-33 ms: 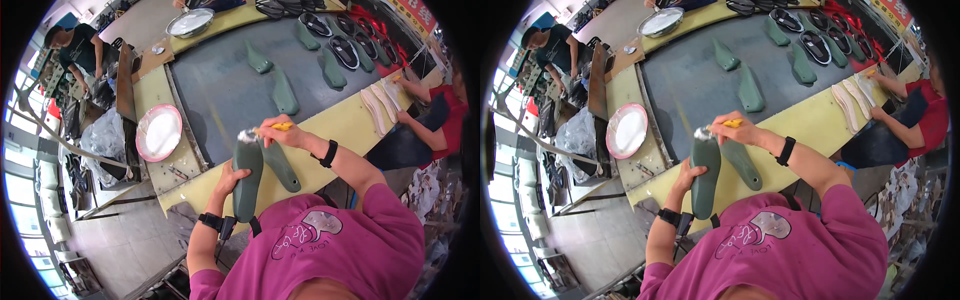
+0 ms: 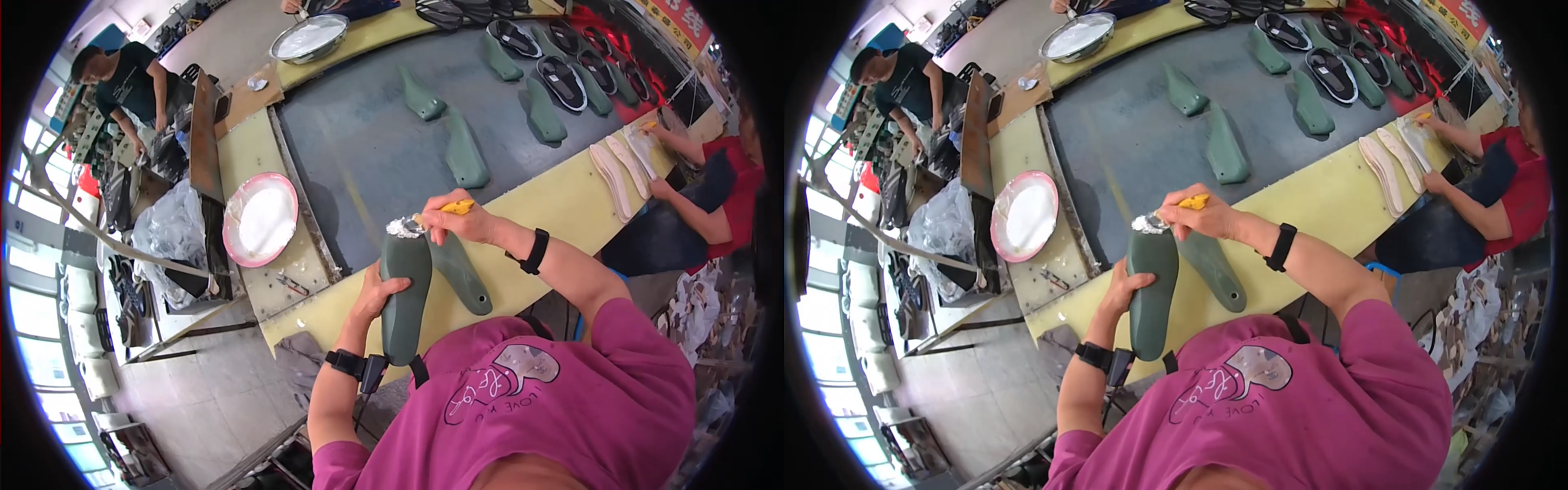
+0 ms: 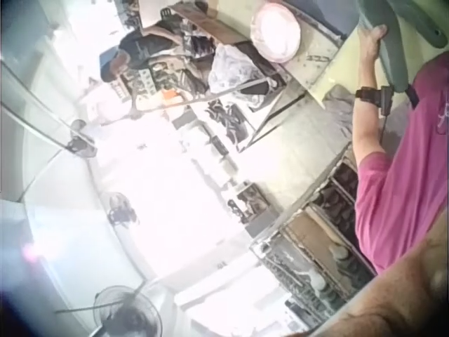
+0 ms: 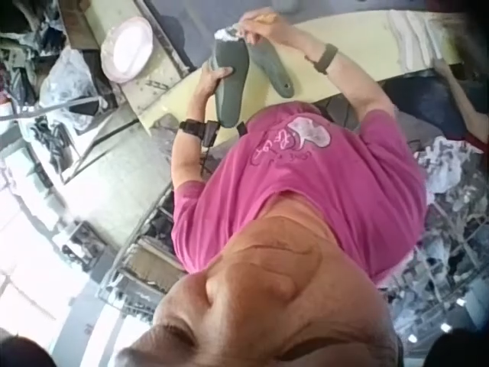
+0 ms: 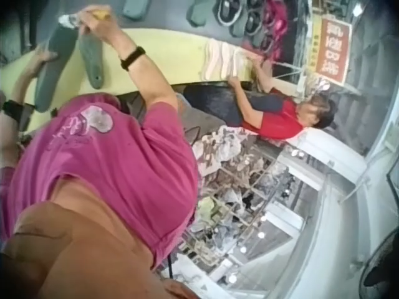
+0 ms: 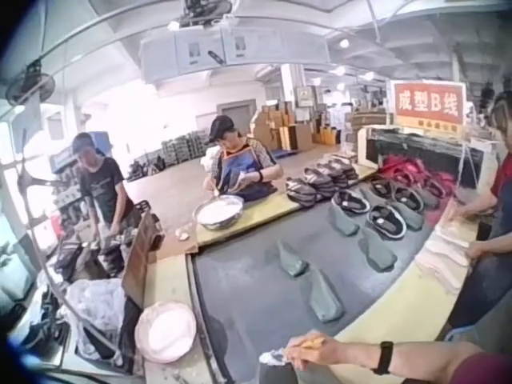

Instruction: Applying glue to shoe lasts and organizing them on a conveyor belt in a shoe factory.

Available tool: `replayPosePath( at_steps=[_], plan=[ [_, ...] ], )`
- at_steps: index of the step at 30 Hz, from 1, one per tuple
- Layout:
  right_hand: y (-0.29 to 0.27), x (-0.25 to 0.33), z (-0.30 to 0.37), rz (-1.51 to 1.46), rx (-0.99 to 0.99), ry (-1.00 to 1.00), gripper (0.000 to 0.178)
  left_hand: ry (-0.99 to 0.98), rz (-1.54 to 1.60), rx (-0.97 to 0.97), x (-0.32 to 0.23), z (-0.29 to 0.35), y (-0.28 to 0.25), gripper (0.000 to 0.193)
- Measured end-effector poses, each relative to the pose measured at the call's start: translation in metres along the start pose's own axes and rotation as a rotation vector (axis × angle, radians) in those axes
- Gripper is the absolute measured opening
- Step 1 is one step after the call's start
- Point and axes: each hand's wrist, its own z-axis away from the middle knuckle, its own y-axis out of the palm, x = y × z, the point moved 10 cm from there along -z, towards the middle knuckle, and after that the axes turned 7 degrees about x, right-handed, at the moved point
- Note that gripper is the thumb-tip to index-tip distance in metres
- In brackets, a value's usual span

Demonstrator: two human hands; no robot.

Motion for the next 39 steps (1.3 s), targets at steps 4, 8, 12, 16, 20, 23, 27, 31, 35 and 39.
replayPosePath(
  at_steps=[4,8,12,16,20,23,27,31,35,39],
  plan=[
    [-0.019,-0.028,0.0,-0.201,-0.044,0.111,0.024,-0.043,0.1,0.013,-0.003,-0.005,0.0,0.054],
    [-0.042,-0.065,0.02,-0.149,-0.085,0.235,0.024,-0.026,0.05,0.021,-0.006,-0.022,-0.009,0.054],
    [-0.078,-0.067,0.05,0.236,-0.41,0.026,0.016,-0.139,-0.008,0.002,-0.003,-0.055,-0.041,0.057],
    [-0.07,-0.116,0.094,0.741,-0.34,0.082,0.026,-0.155,-0.041,-0.164,-0.004,-0.114,-0.095,0.055],
    [-0.052,-0.147,0.112,0.925,-0.325,0.065,0.03,-0.074,-0.174,-0.437,-0.023,-0.167,-0.175,0.052],
    [-0.055,-0.152,0.113,0.971,-0.338,0.024,0.029,-0.017,-0.221,-0.524,-0.024,-0.203,-0.218,0.058],
    [-0.052,-0.149,0.102,0.933,-0.315,0.002,0.029,0.066,-0.805,-0.725,-0.009,-0.207,-0.262,0.082],
    [-0.069,-0.154,0.115,0.944,-0.373,0.047,0.028,-0.071,-1.013,-0.666,0.0,-0.204,-0.166,0.103],
    [-0.065,-0.158,0.116,0.945,-0.354,0.032,0.028,-0.163,-1.17,-0.569,0.017,-0.194,-0.142,0.1],
    [-0.062,-0.167,0.12,0.94,-0.317,0.044,0.027,0.044,-1.303,-0.52,-0.006,-0.229,-0.165,0.088]
  ],
)
